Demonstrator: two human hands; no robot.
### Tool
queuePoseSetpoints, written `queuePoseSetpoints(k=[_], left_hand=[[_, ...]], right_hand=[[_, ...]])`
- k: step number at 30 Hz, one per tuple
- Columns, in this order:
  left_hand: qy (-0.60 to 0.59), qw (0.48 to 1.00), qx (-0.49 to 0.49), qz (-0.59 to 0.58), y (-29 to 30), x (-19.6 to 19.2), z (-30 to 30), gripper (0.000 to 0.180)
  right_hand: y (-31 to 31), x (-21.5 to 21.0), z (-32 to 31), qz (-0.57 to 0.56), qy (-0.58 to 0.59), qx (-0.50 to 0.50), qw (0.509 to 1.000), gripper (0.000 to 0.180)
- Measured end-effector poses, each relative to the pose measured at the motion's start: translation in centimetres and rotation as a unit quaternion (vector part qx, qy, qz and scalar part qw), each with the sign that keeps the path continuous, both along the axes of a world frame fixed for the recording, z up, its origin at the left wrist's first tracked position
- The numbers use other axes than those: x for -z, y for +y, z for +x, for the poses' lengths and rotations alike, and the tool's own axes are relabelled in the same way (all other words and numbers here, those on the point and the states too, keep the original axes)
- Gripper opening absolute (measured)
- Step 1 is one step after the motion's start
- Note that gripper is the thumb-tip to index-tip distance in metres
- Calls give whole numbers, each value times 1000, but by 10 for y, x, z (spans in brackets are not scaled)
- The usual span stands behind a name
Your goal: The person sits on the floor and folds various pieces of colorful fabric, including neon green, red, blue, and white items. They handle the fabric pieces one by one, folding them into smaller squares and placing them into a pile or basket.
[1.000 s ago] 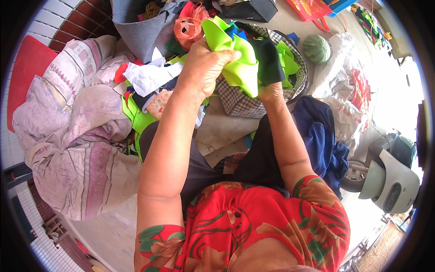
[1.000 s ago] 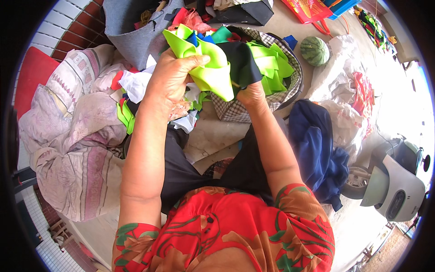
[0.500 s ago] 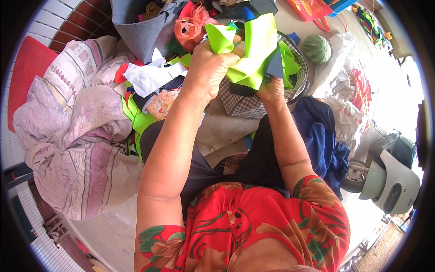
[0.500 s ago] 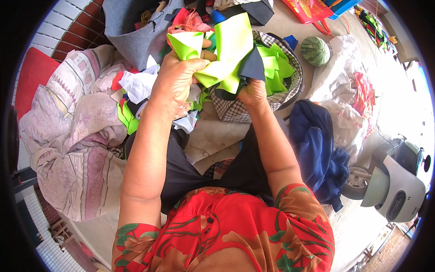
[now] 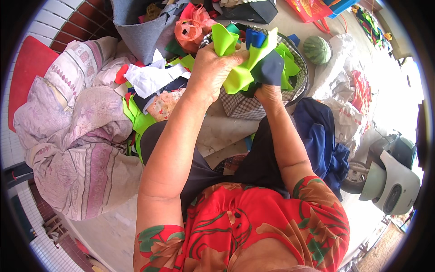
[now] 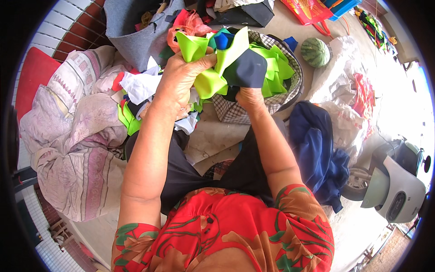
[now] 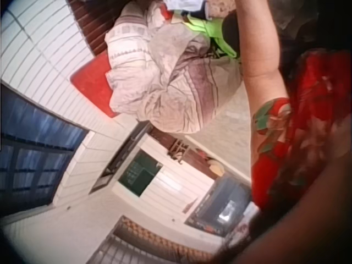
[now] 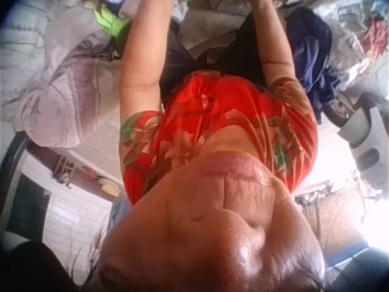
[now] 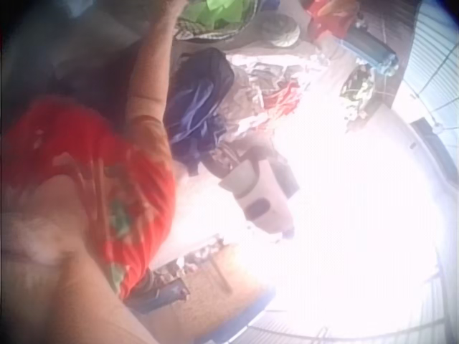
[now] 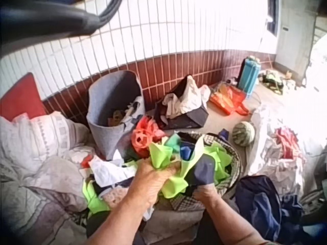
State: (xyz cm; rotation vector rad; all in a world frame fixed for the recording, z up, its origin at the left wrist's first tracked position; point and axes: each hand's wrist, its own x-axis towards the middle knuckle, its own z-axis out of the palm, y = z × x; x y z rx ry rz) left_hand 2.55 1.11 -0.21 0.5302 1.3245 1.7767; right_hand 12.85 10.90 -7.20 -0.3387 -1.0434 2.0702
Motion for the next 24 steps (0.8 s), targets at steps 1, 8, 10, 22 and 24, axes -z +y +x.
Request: queuePoseSetpoints(k=[1, 8, 10, 22, 24], left_hand=[[3, 1000, 6, 1, -1, -2, 0, 30], [54, 998, 40, 14, 0, -8, 4, 37], [81, 996, 40, 12, 1, -3, 2, 38], [23, 1000, 20, -2, 4, -4, 6, 44], [19, 1000, -3, 4, 3, -5, 6, 42]], right_hand=[[-4, -13, -1, 25, -24, 0, 999, 42], [-7, 9, -6, -115, 15, 48, 992, 34], [-6, 11, -5, -125, 22, 17, 992, 37], [-6, 22, 1, 22, -55, 27, 998, 51], [-12, 11, 0, -22, -30, 12, 999, 48]])
